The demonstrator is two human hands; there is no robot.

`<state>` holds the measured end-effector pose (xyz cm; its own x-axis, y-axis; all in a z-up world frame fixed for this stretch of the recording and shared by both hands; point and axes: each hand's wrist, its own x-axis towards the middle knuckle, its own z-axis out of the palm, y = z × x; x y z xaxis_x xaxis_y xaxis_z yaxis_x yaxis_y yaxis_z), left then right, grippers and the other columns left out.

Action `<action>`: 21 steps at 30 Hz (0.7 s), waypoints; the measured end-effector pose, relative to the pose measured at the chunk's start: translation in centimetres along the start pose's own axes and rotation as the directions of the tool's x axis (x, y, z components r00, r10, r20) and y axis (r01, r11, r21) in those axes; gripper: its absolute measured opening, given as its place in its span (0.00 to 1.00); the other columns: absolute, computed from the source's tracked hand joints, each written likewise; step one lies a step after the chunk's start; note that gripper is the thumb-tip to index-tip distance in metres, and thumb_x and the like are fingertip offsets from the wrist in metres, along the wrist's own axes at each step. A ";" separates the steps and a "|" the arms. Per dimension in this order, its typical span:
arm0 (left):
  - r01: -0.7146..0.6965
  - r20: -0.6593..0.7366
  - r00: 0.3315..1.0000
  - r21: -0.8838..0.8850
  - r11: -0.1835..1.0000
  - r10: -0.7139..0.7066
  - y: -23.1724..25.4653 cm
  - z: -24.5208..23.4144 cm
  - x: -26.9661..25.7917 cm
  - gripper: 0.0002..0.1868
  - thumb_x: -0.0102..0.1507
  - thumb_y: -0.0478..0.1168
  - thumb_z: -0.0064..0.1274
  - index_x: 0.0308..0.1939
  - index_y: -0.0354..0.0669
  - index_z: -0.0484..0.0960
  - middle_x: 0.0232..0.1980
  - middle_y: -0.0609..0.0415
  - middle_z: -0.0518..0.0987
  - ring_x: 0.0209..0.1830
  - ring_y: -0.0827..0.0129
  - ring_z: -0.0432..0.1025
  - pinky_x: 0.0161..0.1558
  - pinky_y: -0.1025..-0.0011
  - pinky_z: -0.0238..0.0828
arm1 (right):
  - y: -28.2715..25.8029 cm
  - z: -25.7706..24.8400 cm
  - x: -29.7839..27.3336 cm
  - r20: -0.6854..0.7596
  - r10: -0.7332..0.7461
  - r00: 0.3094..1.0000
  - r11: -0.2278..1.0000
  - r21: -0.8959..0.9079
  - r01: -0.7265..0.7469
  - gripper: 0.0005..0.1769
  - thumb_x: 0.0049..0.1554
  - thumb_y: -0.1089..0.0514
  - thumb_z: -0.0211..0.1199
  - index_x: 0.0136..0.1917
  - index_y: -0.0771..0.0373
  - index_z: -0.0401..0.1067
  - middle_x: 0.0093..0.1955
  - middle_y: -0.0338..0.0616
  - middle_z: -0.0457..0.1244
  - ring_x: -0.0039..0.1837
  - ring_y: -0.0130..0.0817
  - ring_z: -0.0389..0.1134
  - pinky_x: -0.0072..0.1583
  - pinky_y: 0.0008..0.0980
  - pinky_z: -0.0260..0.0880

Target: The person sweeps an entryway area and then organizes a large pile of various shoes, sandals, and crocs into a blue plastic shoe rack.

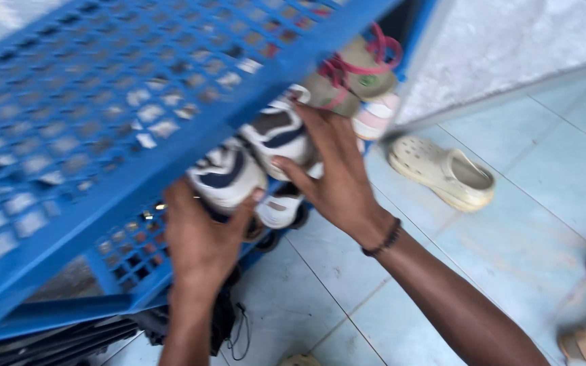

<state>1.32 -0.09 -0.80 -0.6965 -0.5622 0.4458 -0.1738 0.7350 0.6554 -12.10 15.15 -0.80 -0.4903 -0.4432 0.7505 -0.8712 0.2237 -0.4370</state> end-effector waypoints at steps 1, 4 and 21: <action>-0.042 -0.020 0.999 -0.021 0.999 0.041 -0.2 0.1 0.1 0.53 0.54 0.52 0.74 0.72 0.31 0.60 0.67 0.30 0.69 0.68 0.37 0.67 0.66 0.49 0.64 | 0.2 0.0 -0.1 -0.010 -0.004 1.000 1.000 -0.007 0.004 0.39 0.60 0.52 0.75 0.77 0.62 0.59 0.71 0.53 0.60 0.73 0.54 0.61 0.73 0.47 0.63; -0.125 -0.095 0.985 0.190 0.974 0.145 -0.4 -0.1 0.1 0.59 0.53 0.53 0.77 0.75 0.28 0.55 0.70 0.22 0.59 0.73 0.26 0.52 0.69 0.35 0.47 | 0.3 -0.9 -0.6 0.059 0.024 0.998 0.997 0.067 -0.028 0.42 0.61 0.51 0.71 0.79 0.66 0.54 0.73 0.56 0.57 0.71 0.53 0.61 0.71 0.46 0.63; -0.479 0.470 0.534 -0.517 0.710 0.703 6.3 32.6 -11.6 0.25 0.61 0.37 0.64 0.61 0.43 0.74 0.73 0.41 0.64 0.75 0.47 0.56 0.72 0.47 0.48 | 16.6 -14.7 -30.4 0.014 0.850 0.527 0.526 -0.100 -0.845 0.21 0.59 0.51 0.66 0.59 0.65 0.69 0.53 0.51 0.67 0.51 0.39 0.73 0.51 0.37 0.76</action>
<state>-14.36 23.40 -21.69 -0.8215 0.3943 0.4118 0.5697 0.5950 0.5669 -12.07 45.06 -23.57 -0.9983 -0.0555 0.0174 -0.0464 0.5791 -0.8140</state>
